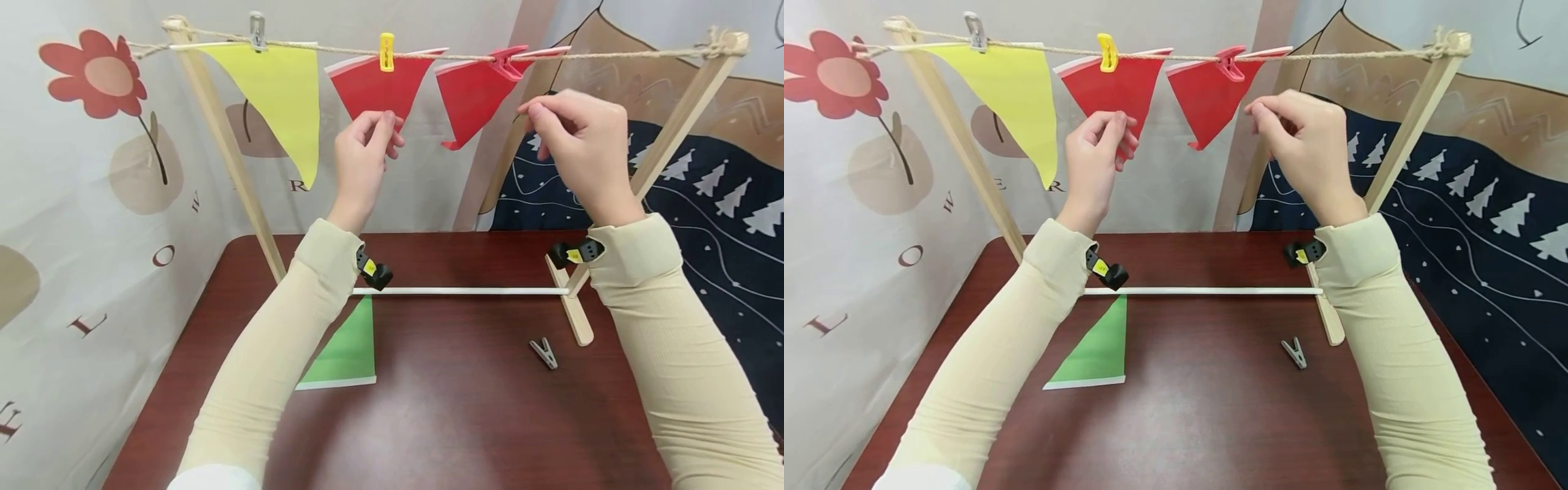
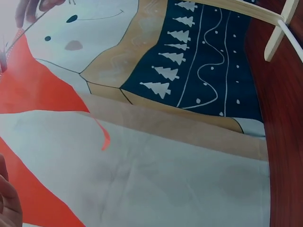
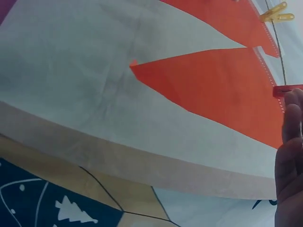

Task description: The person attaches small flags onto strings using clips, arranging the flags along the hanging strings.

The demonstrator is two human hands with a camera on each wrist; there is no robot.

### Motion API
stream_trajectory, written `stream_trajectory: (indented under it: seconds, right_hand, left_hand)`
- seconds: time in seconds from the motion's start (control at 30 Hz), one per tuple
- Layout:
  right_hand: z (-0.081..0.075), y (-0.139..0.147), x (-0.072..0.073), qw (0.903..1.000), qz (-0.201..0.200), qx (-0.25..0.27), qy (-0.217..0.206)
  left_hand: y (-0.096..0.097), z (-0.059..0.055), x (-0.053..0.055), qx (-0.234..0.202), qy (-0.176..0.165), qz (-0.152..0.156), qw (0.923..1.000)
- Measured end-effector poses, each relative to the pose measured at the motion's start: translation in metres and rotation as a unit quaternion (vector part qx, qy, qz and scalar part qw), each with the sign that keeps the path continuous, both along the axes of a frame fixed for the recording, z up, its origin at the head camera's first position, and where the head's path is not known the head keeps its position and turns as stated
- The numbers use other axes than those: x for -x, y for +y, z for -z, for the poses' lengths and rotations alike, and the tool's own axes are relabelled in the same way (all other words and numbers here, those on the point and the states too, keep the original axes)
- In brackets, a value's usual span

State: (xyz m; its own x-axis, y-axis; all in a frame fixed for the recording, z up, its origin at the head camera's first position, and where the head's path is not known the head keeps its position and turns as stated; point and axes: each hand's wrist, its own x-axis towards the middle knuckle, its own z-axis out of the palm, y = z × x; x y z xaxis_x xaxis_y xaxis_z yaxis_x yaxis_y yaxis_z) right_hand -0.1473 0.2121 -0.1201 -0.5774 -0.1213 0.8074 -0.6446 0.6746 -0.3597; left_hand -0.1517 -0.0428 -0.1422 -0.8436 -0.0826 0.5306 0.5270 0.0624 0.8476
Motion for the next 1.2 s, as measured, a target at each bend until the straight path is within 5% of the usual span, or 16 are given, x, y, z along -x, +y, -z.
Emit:
stream_trajectory:
  seconds: [0.3, 0.5, 0.73, 0.9, 1.13, 1.2]
  right_hand:
    - [0.024, 0.004, 0.006, 0.9994, -0.02, 0.003, -0.029]
    - [0.046, 0.007, 0.01, 0.9978, -0.013, -0.004, -0.065]
    - [0.071, 0.012, 0.014, 0.9876, -0.016, 0.019, -0.155]
    - [0.09, 0.018, 0.015, 0.9804, -0.007, 0.026, -0.195]
    - [0.113, 0.025, 0.015, 0.9744, -0.002, 0.04, -0.221]
    - [0.118, 0.026, 0.015, 0.9708, -0.012, 0.045, -0.235]
  left_hand:
    - [-0.002, 0.01, -0.015, 0.081, 0.034, -0.032, 0.9956]
    - [-0.006, 0.029, -0.004, 0.142, 0.094, -0.037, 0.9848]
    - [-0.011, 0.051, 0.004, 0.184, 0.147, -0.044, 0.971]
    - [-0.015, 0.061, 0.0, 0.182, 0.135, -0.034, 0.9733]
    - [-0.018, 0.065, -0.028, 0.18, 0.087, -0.024, 0.9795]
    - [-0.021, 0.072, -0.028, 0.188, 0.07, -0.013, 0.9796]
